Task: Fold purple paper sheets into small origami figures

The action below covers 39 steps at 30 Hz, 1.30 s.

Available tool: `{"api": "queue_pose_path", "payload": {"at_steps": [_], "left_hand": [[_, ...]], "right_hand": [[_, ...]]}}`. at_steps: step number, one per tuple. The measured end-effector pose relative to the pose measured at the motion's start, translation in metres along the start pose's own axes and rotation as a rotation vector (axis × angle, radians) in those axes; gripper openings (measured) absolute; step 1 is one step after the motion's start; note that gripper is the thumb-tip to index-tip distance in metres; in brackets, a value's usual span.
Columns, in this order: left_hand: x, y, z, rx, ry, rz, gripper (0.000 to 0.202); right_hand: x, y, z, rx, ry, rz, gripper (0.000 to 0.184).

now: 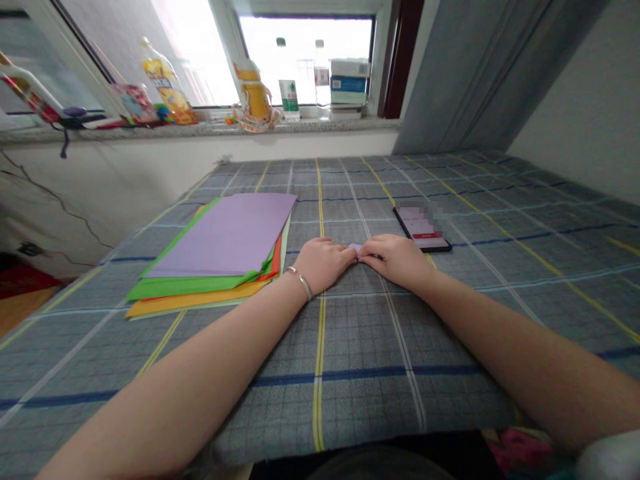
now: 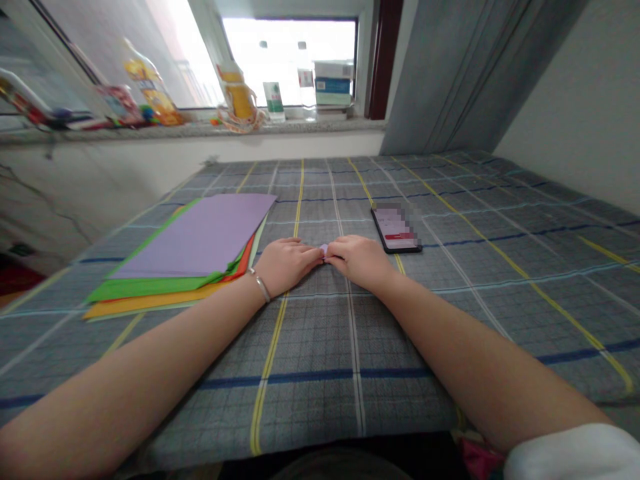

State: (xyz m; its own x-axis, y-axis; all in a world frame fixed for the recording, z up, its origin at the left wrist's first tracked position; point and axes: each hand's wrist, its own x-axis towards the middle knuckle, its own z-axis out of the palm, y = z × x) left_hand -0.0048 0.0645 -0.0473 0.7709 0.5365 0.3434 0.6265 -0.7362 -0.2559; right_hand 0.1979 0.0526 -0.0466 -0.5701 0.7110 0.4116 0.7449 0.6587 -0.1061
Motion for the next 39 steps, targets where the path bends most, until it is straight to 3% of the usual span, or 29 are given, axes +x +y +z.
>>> {"api": "queue_pose_path", "payload": {"at_steps": [9, 16, 25, 39], "left_hand": [[-0.002, 0.0, -0.003, 0.007, 0.169, -0.085, 0.018], [-0.003, 0.002, -0.011, 0.051, 0.312, -0.006, 0.02], [-0.004, 0.005, -0.014, 0.085, 0.354, -0.006, 0.017], [-0.008, -0.001, -0.016, 0.125, 0.388, -0.026, 0.016]], "right_hand": [[0.001, -0.006, -0.004, 0.145, 0.117, 0.185, 0.011], [0.001, -0.003, -0.004, 0.146, 0.159, 0.005, 0.011], [0.0, -0.003, -0.007, 0.122, 0.176, -0.065, 0.015], [-0.002, -0.002, -0.011, 0.154, 0.186, 0.009, 0.016]]}}
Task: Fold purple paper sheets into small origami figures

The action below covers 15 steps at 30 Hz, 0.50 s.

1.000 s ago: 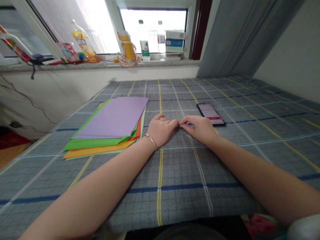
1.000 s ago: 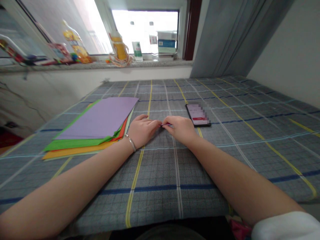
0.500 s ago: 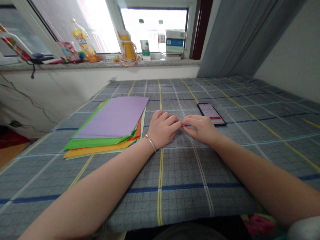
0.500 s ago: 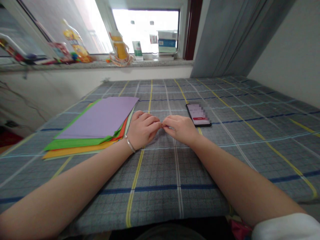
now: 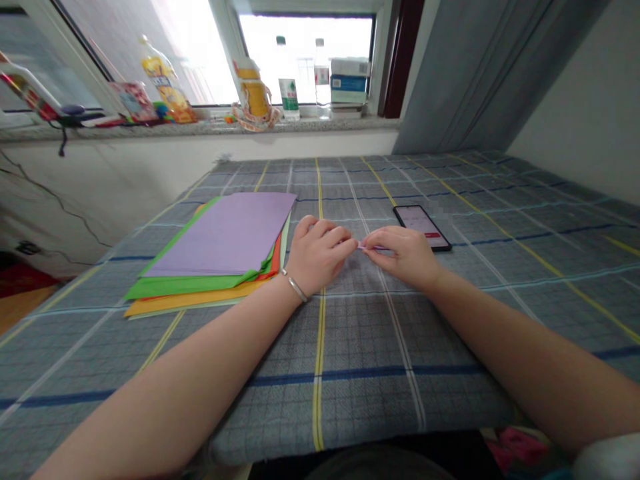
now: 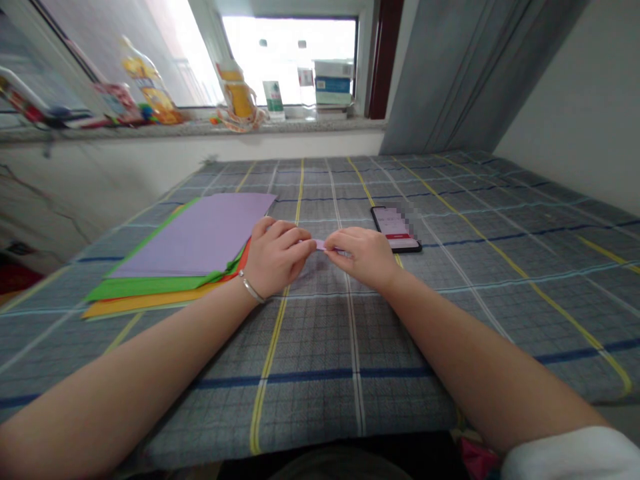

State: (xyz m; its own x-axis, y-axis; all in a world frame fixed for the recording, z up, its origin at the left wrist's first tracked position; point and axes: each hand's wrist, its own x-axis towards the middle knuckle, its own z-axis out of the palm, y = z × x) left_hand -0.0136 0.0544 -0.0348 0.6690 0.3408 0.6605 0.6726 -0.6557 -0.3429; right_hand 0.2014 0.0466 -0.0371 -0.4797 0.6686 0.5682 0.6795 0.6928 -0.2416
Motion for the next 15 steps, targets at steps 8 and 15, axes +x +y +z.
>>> {"api": "queue_pose_path", "payload": {"at_steps": [8, 15], "left_hand": [[-0.0011, -0.0065, 0.0007, 0.001, 0.01, -0.032, 0.017], [-0.0017, -0.0081, -0.0016, 0.014, 0.009, -0.047, 0.017]], "right_hand": [[-0.0004, 0.0053, -0.0033, -0.078, -0.002, 0.046, 0.014], [-0.0004, 0.0076, -0.0071, -0.082, 0.011, 0.057, 0.012]]}}
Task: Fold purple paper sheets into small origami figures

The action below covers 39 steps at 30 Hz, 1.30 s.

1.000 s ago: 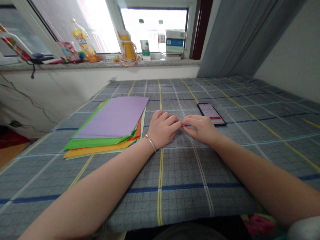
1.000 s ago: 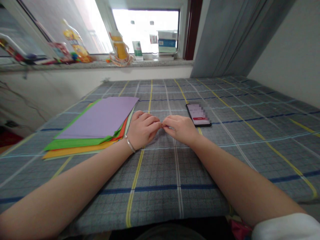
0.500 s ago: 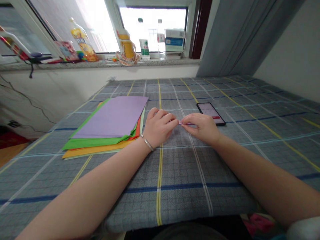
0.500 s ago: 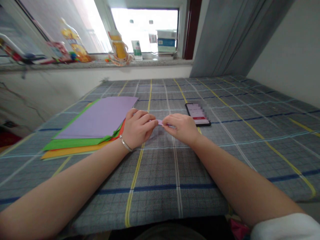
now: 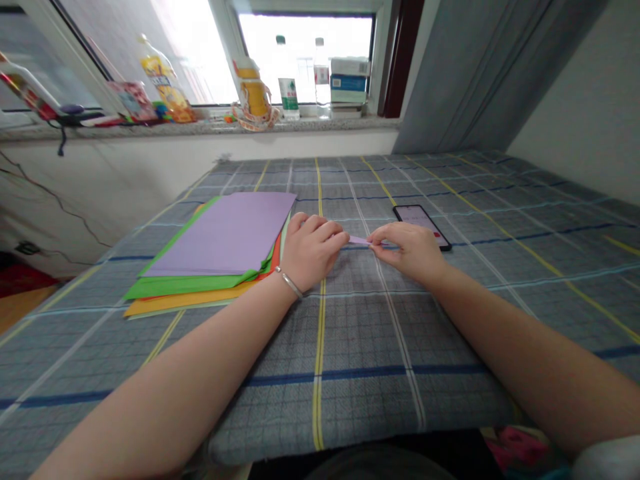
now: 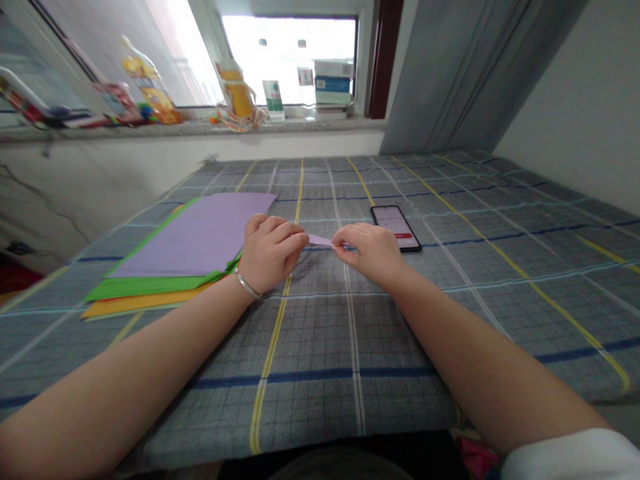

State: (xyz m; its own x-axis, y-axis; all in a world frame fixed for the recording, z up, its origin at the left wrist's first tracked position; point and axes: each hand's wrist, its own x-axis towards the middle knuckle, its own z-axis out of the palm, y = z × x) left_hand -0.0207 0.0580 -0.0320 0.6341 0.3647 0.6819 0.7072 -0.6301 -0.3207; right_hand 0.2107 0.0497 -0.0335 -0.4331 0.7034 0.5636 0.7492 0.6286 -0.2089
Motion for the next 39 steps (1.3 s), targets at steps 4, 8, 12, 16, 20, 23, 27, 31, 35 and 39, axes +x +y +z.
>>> {"api": "queue_pose_path", "payload": {"at_steps": [4, 8, 12, 16, 20, 23, 27, 31, 35, 39], "left_hand": [[-0.002, -0.005, 0.002, 0.018, 0.028, -0.023, 0.016], [-0.003, -0.007, 0.005, 0.009, 0.042, -0.041, 0.014], [-0.005, -0.008, 0.007, -0.022, 0.034, -0.095, 0.014], [-0.006, -0.008, 0.01, -0.07, 0.045, -0.169, 0.015], [-0.002, 0.002, 0.009, -0.136, 0.069, -0.122, 0.018], [0.001, 0.01, 0.006, -0.194, 0.073, -0.054, 0.017], [0.002, 0.011, 0.006, -0.209, 0.048, -0.015, 0.016], [0.001, 0.006, 0.01, -0.198, 0.037, 0.016, 0.016], [0.0, 0.004, 0.011, -0.192, -0.001, 0.026, 0.016], [0.0, 0.003, 0.012, -0.204, -0.035, 0.005, 0.017]], "right_hand": [[-0.001, 0.006, -0.003, 0.026, 0.019, 0.04, 0.009], [-0.002, 0.011, -0.003, 0.023, 0.042, 0.068, 0.007], [-0.004, 0.016, -0.005, -0.002, 0.052, 0.087, 0.006], [-0.004, 0.014, -0.009, 0.014, 0.22, 0.059, 0.007], [-0.001, -0.005, -0.008, -0.069, 0.167, -0.144, 0.024], [0.0, -0.018, -0.002, -0.144, 0.095, -0.206, 0.015], [0.001, -0.022, 0.004, -0.178, 0.097, -0.205, 0.017], [0.001, -0.016, 0.006, -0.164, 0.063, -0.231, 0.015], [0.0, -0.012, 0.006, -0.164, 0.041, -0.232, 0.014], [-0.001, -0.009, 0.007, -0.156, 0.036, -0.209, 0.013]]}}
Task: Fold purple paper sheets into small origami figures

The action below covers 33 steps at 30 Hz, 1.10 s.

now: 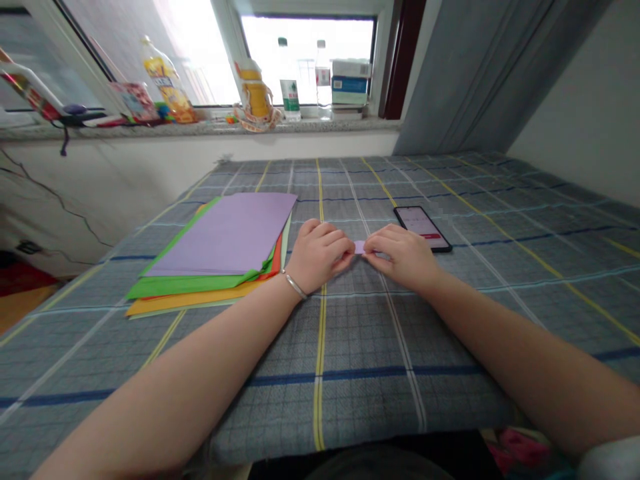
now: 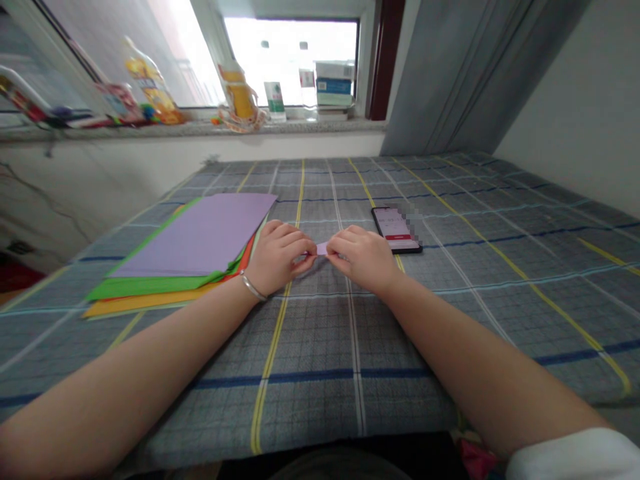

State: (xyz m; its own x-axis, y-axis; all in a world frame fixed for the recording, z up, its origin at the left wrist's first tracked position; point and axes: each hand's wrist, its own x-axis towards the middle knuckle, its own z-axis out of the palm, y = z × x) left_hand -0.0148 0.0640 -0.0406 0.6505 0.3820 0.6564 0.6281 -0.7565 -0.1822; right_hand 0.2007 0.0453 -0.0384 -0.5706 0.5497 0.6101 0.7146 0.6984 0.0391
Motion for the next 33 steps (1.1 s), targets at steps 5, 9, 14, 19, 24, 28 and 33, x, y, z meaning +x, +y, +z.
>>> {"api": "queue_pose_path", "payload": {"at_steps": [5, 9, 14, 19, 24, 28, 33], "left_hand": [[-0.001, -0.002, 0.0, -0.041, -0.019, -0.068, 0.013], [-0.002, -0.005, 0.0, -0.073, -0.026, -0.115, 0.014], [-0.004, -0.013, 0.001, -0.068, -0.027, -0.124, 0.015], [-0.005, -0.018, 0.003, -0.075, -0.046, -0.115, 0.013], [-0.006, -0.021, 0.005, -0.096, -0.038, -0.16, 0.008], [-0.006, -0.019, 0.001, -0.094, -0.037, -0.181, 0.011], [-0.003, -0.005, -0.001, -0.004, -0.02, -0.037, 0.034]], "right_hand": [[-0.002, 0.004, 0.0, 0.035, 0.002, 0.041, 0.012], [-0.003, 0.009, -0.002, 0.091, -0.008, 0.102, 0.009], [-0.006, 0.017, -0.007, 0.095, 0.005, 0.147, 0.006], [-0.008, 0.022, -0.011, 0.06, 0.023, 0.171, 0.007], [-0.01, 0.026, -0.011, 0.055, 0.024, 0.219, 0.008], [-0.01, 0.026, -0.009, 0.089, 0.03, 0.232, 0.006], [-0.006, 0.014, -0.007, 0.107, 0.054, 0.182, 0.007]]}}
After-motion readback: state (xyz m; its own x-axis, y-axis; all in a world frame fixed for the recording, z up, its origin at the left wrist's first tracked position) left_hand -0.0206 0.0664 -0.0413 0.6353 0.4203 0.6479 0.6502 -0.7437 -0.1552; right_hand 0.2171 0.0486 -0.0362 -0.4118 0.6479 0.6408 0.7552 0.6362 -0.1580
